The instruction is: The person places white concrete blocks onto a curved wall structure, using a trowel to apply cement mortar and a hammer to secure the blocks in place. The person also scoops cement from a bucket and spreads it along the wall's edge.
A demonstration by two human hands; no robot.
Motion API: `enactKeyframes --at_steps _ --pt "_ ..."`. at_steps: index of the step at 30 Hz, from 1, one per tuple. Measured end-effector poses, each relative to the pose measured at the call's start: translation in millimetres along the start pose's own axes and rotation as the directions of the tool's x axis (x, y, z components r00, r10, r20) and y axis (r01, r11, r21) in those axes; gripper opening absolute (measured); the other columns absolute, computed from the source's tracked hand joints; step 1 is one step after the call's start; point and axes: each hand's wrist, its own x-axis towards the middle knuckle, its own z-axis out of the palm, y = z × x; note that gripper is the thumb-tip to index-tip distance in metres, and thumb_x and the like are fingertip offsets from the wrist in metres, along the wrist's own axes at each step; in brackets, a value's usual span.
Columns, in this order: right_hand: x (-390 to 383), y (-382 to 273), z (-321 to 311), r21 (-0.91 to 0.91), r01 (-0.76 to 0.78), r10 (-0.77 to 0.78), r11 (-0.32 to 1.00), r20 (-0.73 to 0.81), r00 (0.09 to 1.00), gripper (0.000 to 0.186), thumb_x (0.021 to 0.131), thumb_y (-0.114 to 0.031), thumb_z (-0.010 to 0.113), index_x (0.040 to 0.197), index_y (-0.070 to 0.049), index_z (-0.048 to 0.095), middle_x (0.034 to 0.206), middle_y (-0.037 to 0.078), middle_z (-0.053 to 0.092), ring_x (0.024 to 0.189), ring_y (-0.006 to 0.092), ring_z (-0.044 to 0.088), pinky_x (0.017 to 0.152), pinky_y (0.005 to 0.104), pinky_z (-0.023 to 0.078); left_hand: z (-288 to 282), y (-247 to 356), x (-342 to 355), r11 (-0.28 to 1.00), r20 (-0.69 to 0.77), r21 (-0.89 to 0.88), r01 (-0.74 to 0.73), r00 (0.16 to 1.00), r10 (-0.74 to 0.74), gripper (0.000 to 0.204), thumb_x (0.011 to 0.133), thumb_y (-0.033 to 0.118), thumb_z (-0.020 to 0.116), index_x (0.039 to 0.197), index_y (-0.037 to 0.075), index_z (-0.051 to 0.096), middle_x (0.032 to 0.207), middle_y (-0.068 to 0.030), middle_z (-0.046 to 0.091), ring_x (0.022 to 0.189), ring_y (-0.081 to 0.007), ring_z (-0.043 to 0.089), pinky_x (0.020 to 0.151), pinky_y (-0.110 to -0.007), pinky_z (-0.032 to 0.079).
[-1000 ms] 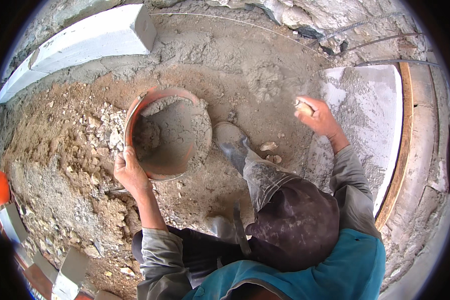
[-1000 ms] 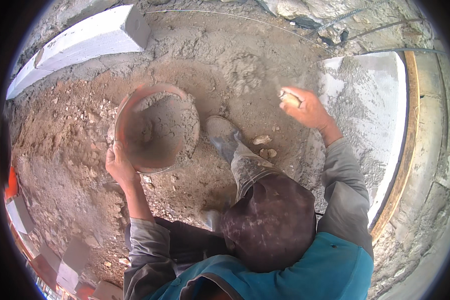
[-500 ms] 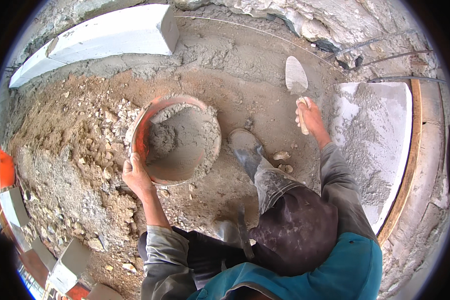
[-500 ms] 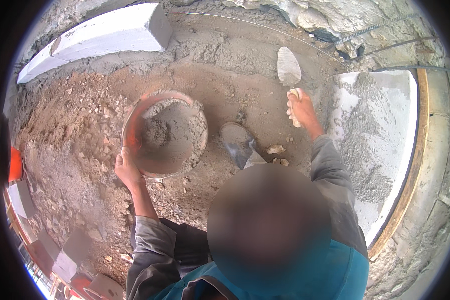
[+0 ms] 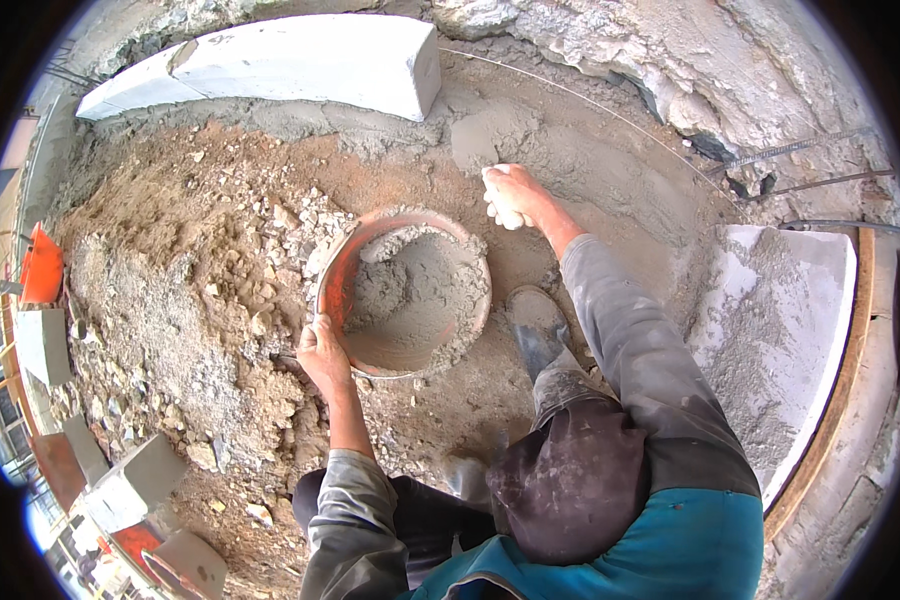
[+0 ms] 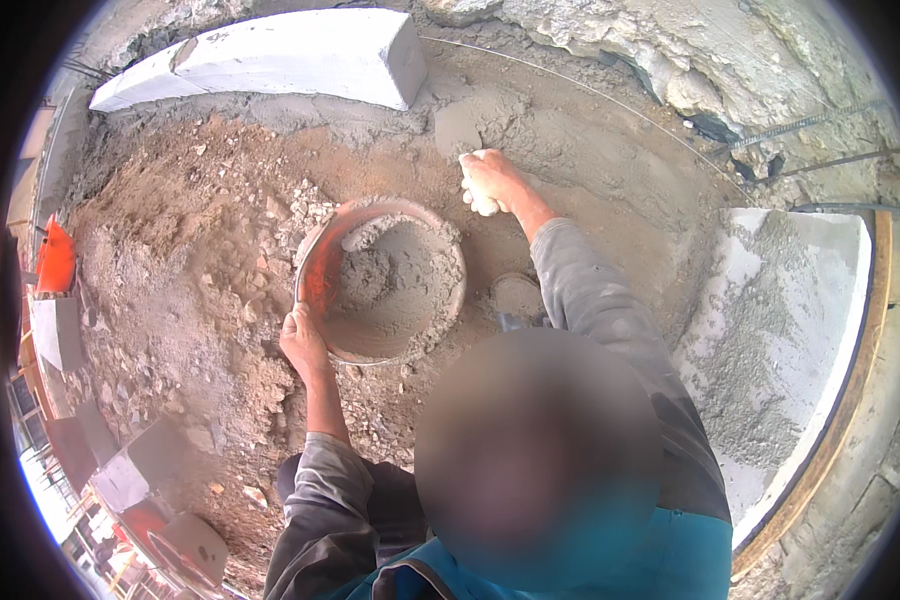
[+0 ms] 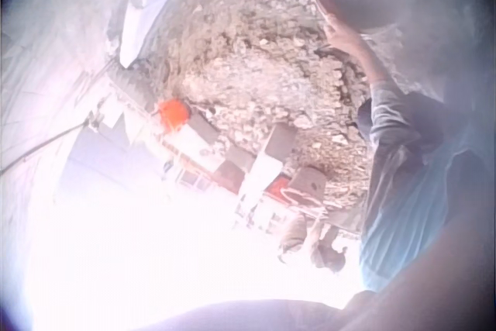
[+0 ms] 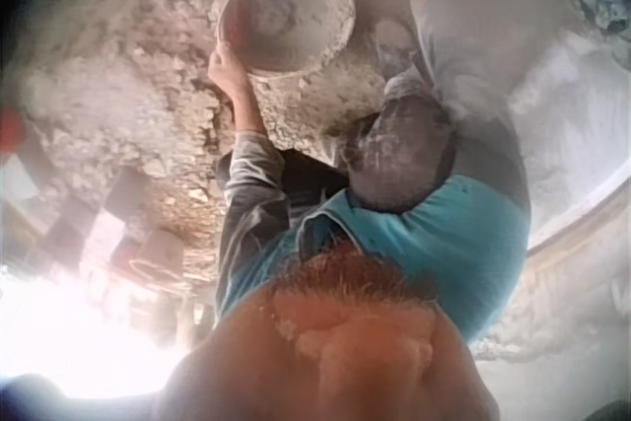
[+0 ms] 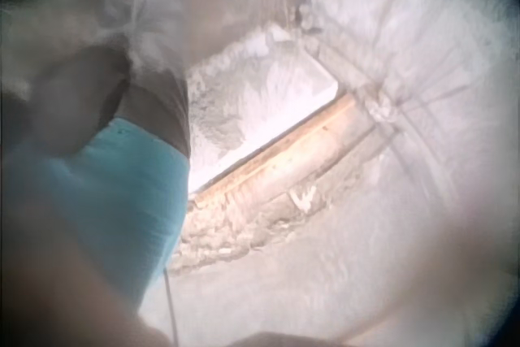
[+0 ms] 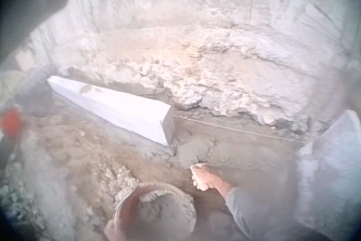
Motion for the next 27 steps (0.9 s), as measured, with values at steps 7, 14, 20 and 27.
enactKeyframes --at_steps 7,14,20,27 --pt "47 -8 -4 -0.51 0.109 -0.179 0.853 -0.09 0.98 0.036 0.097 -0.028 0.047 0.102 0.008 0.055 0.086 0.021 0.065 0.067 0.0303 0.066 0.061 0.0423 0.052 -3 -6 -1 1.0 0.012 -0.004 -0.009 1.0 0.009 0.03 0.097 0.019 0.055 0.07 0.007 0.056 0.067 0.0075 0.046 0.062 -0.003 0.036 0.054 -0.022 0.029" --pt "-25 12 -68 -0.319 -0.101 0.029 0.942 -0.222 0.975 0.038 0.096 -0.028 0.05 0.105 0.009 0.055 0.077 0.017 0.063 0.062 0.0261 0.066 0.056 0.0405 0.052 4 -11 0 0.998 0.065 -0.056 0.01 0.998 -0.006 0.032 0.098 0.024 0.055 0.072 0.006 0.055 0.068 0.0072 0.047 0.06 -0.0032 0.038 0.053 -0.022 0.03" --pt "-83 10 -42 -0.445 -0.007 -0.114 0.895 -0.245 0.963 0.042 0.095 -0.028 0.053 0.118 0.007 0.054 0.081 0.015 0.065 0.057 0.0229 0.063 0.054 0.0383 0.05 -3 -5 5 0.998 0.039 -0.07 -0.007 0.999 0.009 0.032 0.098 0.021 0.055 0.07 0.005 0.056 0.068 0.0069 0.048 0.06 -0.0033 0.036 0.052 -0.023 0.03" --pt "-187 -29 13 -0.726 0.662 -0.484 0.186 0.519 0.704 0.046 0.088 -0.021 0.064 0.129 -0.003 0.052 0.092 0.015 0.064 0.078 0.0295 0.064 0.067 0.0409 0.051 -1 -5 5 1.0 -0.017 0.027 -0.004 1.0 0.005 0.029 0.093 0.023 0.062 0.075 0.0 0.061 0.066 0.0059 0.049 0.061 -0.005 0.038 0.052 -0.025 0.03"
